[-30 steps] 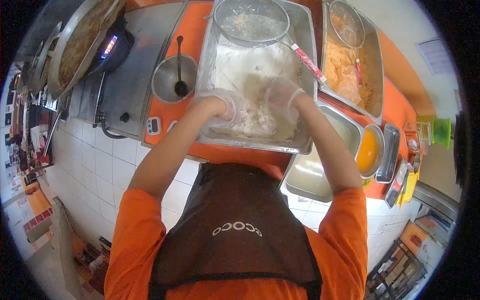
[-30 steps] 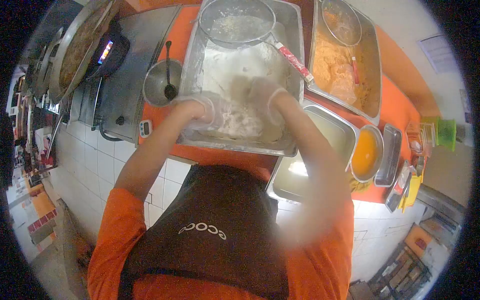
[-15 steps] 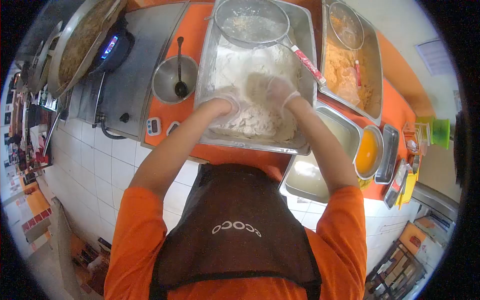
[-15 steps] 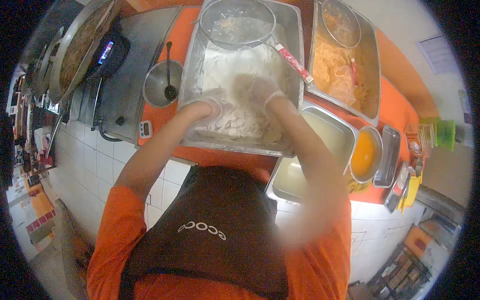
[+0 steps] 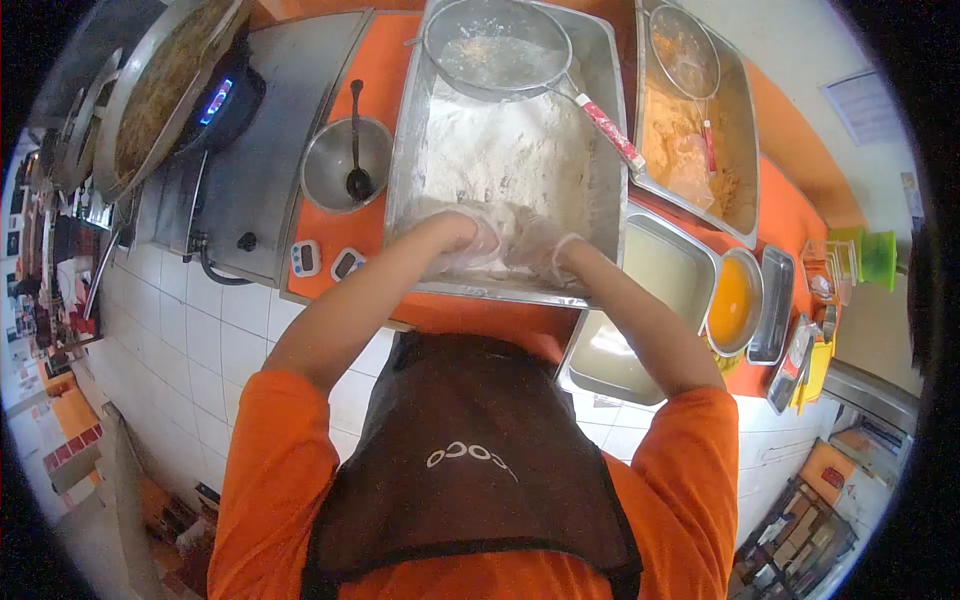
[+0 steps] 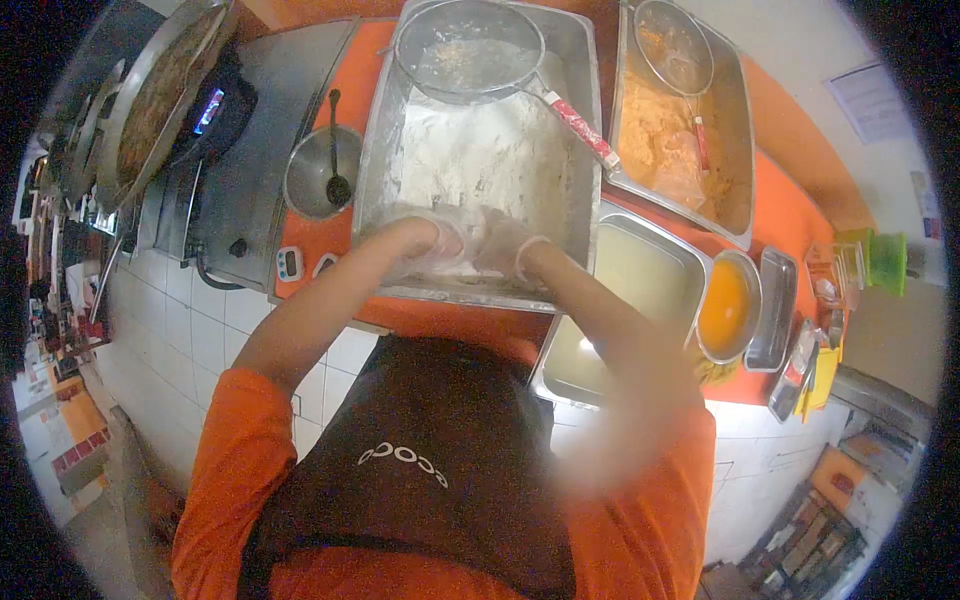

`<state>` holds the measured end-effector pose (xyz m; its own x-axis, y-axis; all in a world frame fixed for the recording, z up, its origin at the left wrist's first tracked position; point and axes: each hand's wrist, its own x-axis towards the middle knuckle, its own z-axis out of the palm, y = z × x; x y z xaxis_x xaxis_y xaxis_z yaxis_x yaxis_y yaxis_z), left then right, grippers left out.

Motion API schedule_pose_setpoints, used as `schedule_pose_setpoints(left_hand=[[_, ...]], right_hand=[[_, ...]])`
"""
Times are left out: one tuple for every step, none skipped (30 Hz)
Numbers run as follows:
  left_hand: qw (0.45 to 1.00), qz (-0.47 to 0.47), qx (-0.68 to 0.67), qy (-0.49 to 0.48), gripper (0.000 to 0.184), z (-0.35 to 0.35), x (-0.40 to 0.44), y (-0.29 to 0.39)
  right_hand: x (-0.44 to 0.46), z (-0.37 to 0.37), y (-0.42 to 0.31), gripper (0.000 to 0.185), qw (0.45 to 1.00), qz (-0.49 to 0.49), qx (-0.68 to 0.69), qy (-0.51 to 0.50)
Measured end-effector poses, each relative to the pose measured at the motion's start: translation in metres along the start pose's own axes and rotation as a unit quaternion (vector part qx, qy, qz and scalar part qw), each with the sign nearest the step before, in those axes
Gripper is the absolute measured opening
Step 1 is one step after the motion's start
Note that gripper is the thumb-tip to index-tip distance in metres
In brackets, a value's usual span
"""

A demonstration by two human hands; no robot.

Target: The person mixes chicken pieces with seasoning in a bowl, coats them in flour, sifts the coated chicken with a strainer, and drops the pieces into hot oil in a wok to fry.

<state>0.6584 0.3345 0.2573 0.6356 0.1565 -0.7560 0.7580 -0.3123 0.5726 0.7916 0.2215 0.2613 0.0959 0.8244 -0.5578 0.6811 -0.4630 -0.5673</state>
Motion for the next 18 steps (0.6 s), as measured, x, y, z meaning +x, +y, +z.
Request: schedule_pose_setpoints(left_hand=[[0.999,-0.014,-0.033,0.019,0.037,0.004,0.003,0.000],[0.997,-0.028,-0.066,0.039,0.036,0.005,0.006,0.000],[0.998,-0.035,-0.016,0.042,0.035,0.002,0.002,0.006],[0.997,-0.043,0.034,0.045,0.033,-0.005,-0.005,0.016],[0.994,-0.051,0.084,0.047,0.032,-0.011,-0.013,0.023],[0.979,-0.020,0.203,0.022,0.032,-0.017,-0.015,0.027],[0.948,0.011,0.318,-0.004,0.032,-0.021,-0.017,0.030],[0.950,0.035,0.311,0.011,0.032,-0.024,-0.022,0.032],[0.951,0.058,0.303,0.025,0.033,-0.026,-0.027,0.033],[0.979,0.073,0.173,0.079,0.034,-0.027,-0.038,0.030],[0.987,0.086,0.040,0.132,0.034,-0.028,-0.046,0.032],[0.983,0.098,0.051,0.143,0.035,-0.028,-0.054,0.037],[0.980,0.109,0.063,0.155,0.036,-0.027,-0.062,0.043],[0.976,0.121,0.074,0.166,0.037,-0.028,-0.070,0.049],[0.982,0.097,0.071,0.147,0.039,-0.033,-0.078,0.058],[0.987,0.074,0.069,0.128,0.042,-0.040,-0.087,0.068],[0.991,0.050,0.066,0.109,0.044,-0.043,-0.091,0.072],[0.986,0.051,0.126,0.100,0.041,-0.044,-0.083,0.066]], right_hand=[[0.001,0.002,0.003,0.046,1.000,0.012,0.005,0.020],[0.003,0.001,0.005,0.045,0.999,0.022,-0.015,0.021],[0.003,-0.003,0.005,0.045,0.999,0.001,-0.028,0.015],[0.002,-0.006,0.006,0.044,0.999,-0.019,-0.042,0.009],[-0.001,-0.012,0.010,0.042,0.996,-0.071,-0.049,-0.003],[0.003,-0.011,0.023,0.041,0.991,-0.117,-0.057,0.033],[0.007,-0.011,0.036,0.039,0.982,-0.162,-0.069,0.070],[0.021,0.007,0.065,0.038,0.965,-0.199,-0.080,0.153],[0.019,0.006,0.064,0.036,0.961,-0.187,-0.108,0.174],[0.016,0.003,0.063,0.035,0.956,-0.173,-0.136,0.195],[-0.012,-0.027,0.027,0.033,0.965,-0.110,-0.181,0.155],[-0.026,-0.044,0.007,0.032,0.966,-0.046,-0.225,0.115],[-0.025,-0.042,0.011,0.031,0.960,-0.095,-0.241,0.109],[-0.021,-0.041,0.017,0.030,0.951,-0.143,-0.256,0.103],[-0.021,-0.043,0.015,0.030,0.959,-0.145,-0.220,0.105],[-0.024,-0.047,0.009,0.030,0.966,-0.147,-0.183,0.107],[-0.028,-0.054,0.000,0.030,0.984,-0.101,-0.092,0.117],[-0.029,-0.058,-0.002,0.031,0.987,-0.084,-0.096,0.099]])
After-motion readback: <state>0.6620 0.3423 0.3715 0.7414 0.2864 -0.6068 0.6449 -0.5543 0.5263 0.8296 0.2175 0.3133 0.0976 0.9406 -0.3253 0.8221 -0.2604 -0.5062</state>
